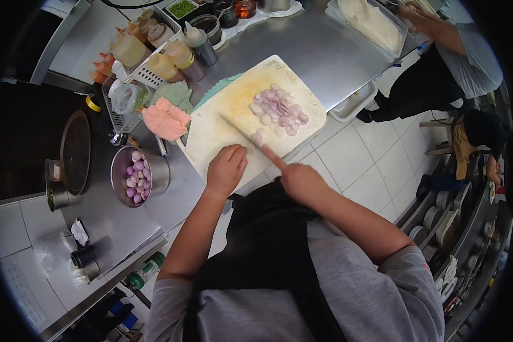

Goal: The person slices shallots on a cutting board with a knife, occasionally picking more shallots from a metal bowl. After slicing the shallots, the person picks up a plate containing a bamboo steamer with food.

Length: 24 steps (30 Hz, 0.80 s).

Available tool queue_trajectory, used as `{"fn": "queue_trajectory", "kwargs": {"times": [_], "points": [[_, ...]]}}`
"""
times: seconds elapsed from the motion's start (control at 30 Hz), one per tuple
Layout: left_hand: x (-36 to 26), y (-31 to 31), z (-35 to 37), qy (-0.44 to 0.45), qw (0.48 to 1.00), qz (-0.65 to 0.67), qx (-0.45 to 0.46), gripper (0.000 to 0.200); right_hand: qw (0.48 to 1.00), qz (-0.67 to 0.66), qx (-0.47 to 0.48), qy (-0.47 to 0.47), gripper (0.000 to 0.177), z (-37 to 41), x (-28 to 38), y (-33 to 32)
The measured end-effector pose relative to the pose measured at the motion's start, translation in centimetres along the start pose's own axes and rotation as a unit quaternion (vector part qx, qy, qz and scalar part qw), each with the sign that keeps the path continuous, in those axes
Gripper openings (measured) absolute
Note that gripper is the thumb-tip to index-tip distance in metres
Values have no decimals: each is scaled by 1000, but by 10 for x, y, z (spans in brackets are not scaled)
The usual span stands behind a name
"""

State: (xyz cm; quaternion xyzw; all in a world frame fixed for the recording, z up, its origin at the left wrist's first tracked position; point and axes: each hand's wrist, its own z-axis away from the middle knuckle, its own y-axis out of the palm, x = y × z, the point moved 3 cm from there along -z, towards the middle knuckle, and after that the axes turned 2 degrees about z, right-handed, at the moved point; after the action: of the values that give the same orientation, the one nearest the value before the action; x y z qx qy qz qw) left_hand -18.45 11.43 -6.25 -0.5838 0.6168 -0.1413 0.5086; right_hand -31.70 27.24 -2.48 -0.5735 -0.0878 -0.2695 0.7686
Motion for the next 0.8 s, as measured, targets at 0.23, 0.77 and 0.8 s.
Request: {"fn": "queue_trajectory", "kwargs": {"times": [0.23,0.77,0.8], "points": [[23,-115,-21,-87,967,-114,-213,32,997,22,67,17,87,13,3,-30],[137,-175,43,-282,926,-228,105,38,995,30,70,67,83,3,-51,-46],[136,-173,39,-296,922,-231,94,38,996,25,58,65,83,2,-54,-43]]}}
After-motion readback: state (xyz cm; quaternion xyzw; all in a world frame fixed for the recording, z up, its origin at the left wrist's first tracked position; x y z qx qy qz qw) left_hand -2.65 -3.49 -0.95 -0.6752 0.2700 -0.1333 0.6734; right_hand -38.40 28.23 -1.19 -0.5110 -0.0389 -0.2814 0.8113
